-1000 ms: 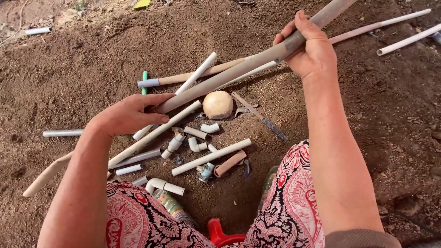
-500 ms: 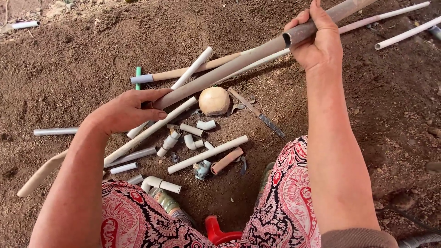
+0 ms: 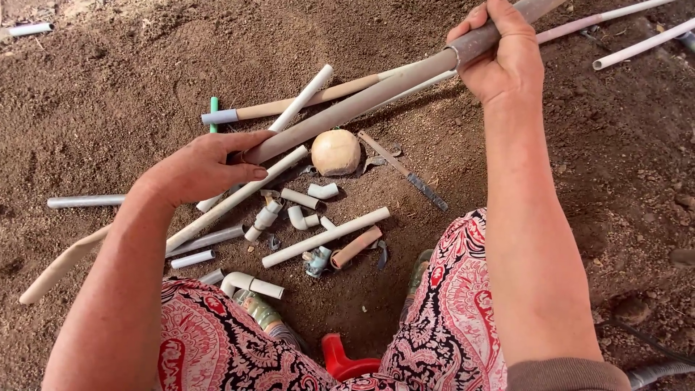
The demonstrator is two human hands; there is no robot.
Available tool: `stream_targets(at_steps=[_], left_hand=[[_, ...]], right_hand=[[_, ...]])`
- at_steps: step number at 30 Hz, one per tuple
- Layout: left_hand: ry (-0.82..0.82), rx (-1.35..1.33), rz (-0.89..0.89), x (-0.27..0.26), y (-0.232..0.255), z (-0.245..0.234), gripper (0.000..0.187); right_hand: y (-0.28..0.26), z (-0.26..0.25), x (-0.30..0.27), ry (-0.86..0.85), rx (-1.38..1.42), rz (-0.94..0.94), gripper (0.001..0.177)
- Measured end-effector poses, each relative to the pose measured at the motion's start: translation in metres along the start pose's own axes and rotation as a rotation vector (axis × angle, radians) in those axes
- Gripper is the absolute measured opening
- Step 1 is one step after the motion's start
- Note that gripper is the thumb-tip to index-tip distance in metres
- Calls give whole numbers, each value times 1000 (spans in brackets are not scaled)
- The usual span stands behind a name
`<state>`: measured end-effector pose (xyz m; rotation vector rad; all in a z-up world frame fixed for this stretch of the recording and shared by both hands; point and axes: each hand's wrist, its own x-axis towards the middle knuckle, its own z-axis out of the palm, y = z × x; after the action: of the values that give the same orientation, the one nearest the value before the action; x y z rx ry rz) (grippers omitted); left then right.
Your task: The person sits on a small red stool on a dirt surface, surrounded by various PVC pipes and fittings. They use a hand saw to cut a long grey pipe and then proceed to connect different pipe segments and elbow fittings together by hand.
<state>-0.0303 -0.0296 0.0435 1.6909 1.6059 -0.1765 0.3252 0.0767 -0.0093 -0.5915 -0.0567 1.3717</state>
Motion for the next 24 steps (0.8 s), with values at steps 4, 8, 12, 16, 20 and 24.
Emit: stream_targets(at_steps=[4, 8, 12, 16, 20, 24], left_hand=[[12, -35, -50, -9, 10, -1, 62], [89, 13, -23, -13, 14, -1, 58], [334, 20, 345, 6, -5, 12, 44], [362, 100, 296, 15, -1, 12, 56], [478, 167, 349, 28, 9, 25, 52], [587, 167, 449, 44, 21, 44, 57]], right_hand=[[2, -2, 5, -19, -21, -16, 16], [13, 10, -11, 32, -91, -69, 18], [33, 37, -56, 32, -298, 15, 20], [46, 33, -49, 8, -341, 54, 21], [70, 64, -97, 143, -387, 196, 35], [113, 65, -118, 78, -525, 397, 33]])
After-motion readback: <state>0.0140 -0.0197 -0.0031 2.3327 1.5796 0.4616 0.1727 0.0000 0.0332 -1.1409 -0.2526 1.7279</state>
